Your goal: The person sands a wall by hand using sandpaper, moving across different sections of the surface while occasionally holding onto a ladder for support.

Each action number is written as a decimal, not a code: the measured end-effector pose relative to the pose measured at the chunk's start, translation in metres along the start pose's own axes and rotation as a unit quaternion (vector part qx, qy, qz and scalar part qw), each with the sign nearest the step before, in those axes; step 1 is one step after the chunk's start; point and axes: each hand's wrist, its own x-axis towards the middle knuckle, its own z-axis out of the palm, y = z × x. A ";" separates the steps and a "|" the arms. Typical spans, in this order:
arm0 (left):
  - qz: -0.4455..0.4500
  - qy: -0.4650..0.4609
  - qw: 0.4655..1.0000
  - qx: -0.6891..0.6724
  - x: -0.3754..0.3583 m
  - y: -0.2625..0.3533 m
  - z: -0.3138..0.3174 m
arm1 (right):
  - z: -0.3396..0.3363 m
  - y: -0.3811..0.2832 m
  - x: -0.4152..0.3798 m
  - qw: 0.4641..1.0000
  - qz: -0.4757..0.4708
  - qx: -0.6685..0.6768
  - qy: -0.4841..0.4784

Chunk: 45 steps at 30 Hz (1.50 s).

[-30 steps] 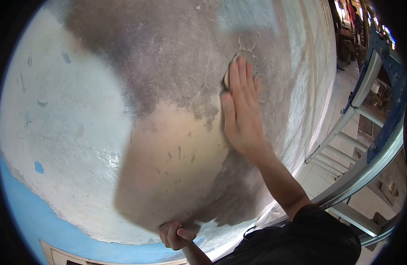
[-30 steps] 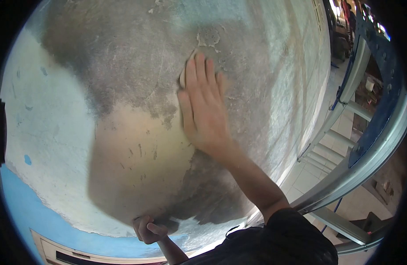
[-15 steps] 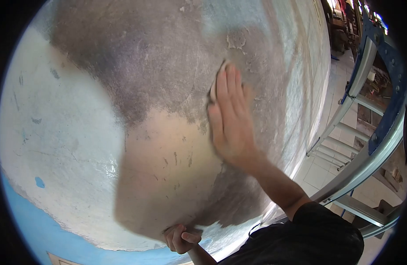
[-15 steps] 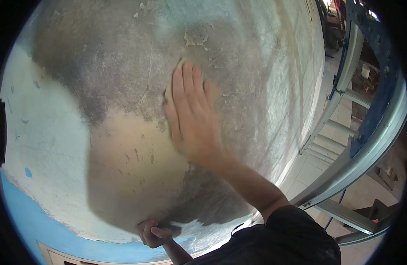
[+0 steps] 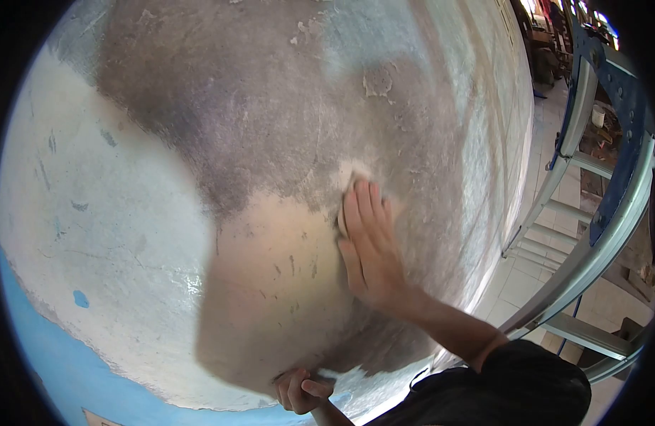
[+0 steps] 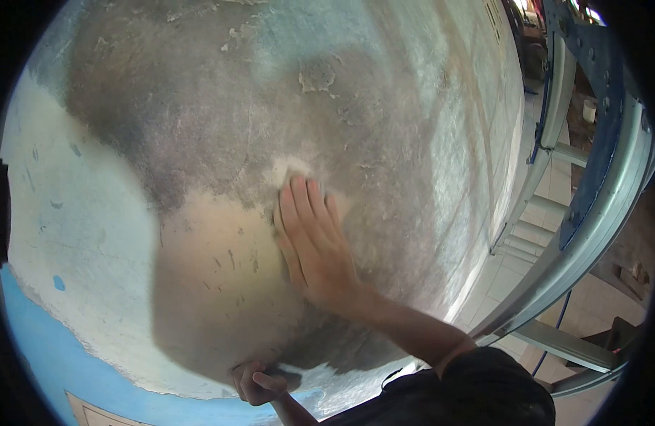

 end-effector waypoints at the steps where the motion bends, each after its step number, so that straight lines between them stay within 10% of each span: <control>1: 0.002 0.002 1.000 -0.003 -0.001 -0.001 0.000 | 0.000 0.002 -0.010 1.000 -0.008 0.003 -0.009; 14: -0.005 0.026 1.000 -0.014 -0.008 -0.007 -0.001 | 0.002 0.003 -0.008 1.000 0.004 -0.011 0.001; 22: -0.082 -0.142 0.976 -0.141 0.054 -0.006 -0.056 | -0.008 0.016 0.033 0.998 0.061 0.030 0.007; 30: 0.206 0.227 0.902 -0.304 0.239 0.027 -0.069 | -0.006 0.016 0.030 0.997 0.064 0.034 -0.003; 45: 0.285 0.251 0.875 -0.302 0.270 0.056 -0.042 | -0.004 -0.005 0.015 0.996 0.004 0.069 -0.047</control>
